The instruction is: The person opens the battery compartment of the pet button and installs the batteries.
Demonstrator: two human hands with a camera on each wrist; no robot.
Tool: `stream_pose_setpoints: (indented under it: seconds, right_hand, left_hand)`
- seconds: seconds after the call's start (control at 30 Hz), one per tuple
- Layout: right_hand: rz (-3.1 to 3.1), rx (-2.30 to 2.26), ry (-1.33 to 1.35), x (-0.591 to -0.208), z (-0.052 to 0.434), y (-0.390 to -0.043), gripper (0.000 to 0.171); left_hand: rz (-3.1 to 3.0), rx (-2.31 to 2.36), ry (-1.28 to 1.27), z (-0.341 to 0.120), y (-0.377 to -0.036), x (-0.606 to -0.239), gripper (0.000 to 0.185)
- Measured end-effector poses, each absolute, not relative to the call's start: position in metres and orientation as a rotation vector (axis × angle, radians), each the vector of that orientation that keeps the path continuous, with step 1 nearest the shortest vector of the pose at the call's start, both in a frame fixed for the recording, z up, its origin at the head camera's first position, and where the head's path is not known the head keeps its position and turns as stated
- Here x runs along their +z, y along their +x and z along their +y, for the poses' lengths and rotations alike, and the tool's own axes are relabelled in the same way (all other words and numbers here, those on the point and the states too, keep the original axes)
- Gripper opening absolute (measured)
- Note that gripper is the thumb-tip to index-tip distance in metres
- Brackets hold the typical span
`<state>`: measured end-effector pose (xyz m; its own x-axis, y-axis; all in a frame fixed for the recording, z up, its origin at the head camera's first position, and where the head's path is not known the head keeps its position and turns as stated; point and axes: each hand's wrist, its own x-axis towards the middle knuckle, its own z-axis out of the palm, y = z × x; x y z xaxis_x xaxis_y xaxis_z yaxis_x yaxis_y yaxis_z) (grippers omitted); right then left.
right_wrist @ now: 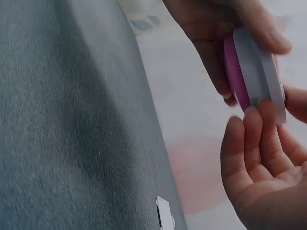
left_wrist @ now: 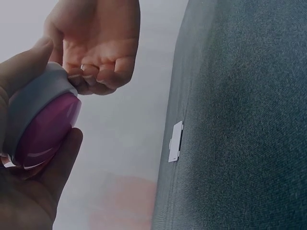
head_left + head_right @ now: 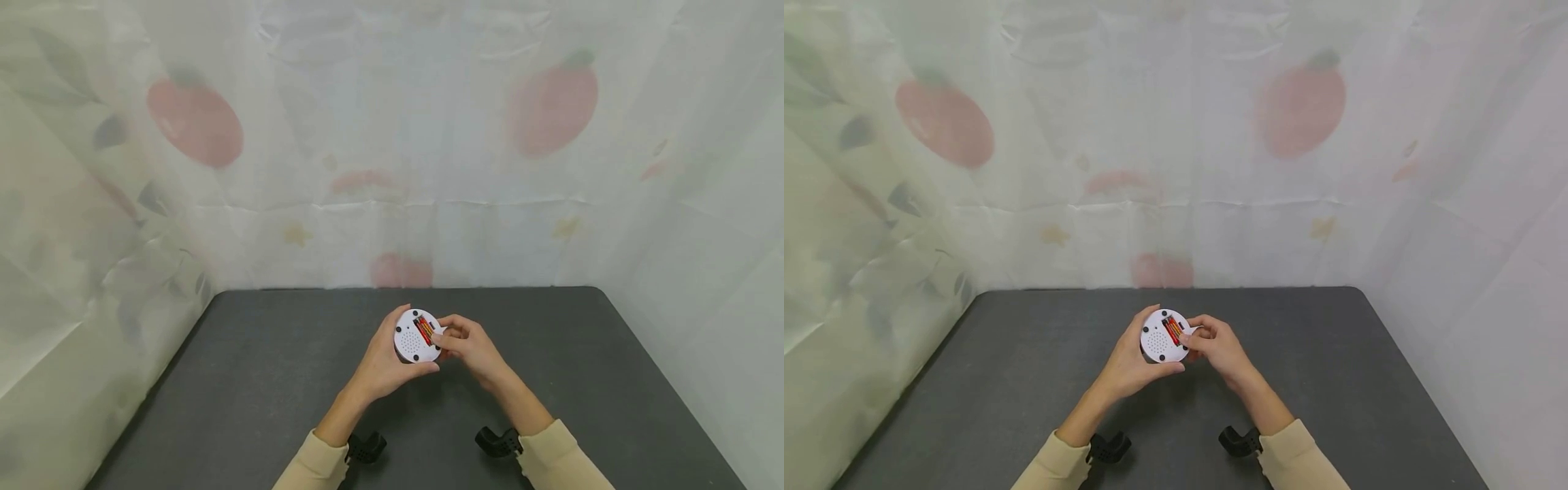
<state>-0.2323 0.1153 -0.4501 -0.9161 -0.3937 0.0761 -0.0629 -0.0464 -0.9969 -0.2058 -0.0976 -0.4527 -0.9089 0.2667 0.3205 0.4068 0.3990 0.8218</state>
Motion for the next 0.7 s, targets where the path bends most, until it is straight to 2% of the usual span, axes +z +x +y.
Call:
stream_pose_setpoints:
  seconds: [0.33, 0.57, 0.7]
  right_hand:
    - [2.095, -2.038, -0.422, -0.45, 0.108, -0.229, 0.031]
    - [2.207, -1.842, -0.577, -0.443, 0.117, -0.232, 0.038]
    - [2.257, -1.743, -0.656, -0.438, 0.124, -0.236, 0.037]
  left_hand:
    - [-2.519, -1.534, -0.607, -0.098, -0.207, -0.455, 0.108]
    - [-2.521, -1.536, -0.603, -0.1, -0.209, -0.453, 0.106]
    - [-2.517, -1.55, -0.605, -0.101, -0.209, -0.452, 0.107]
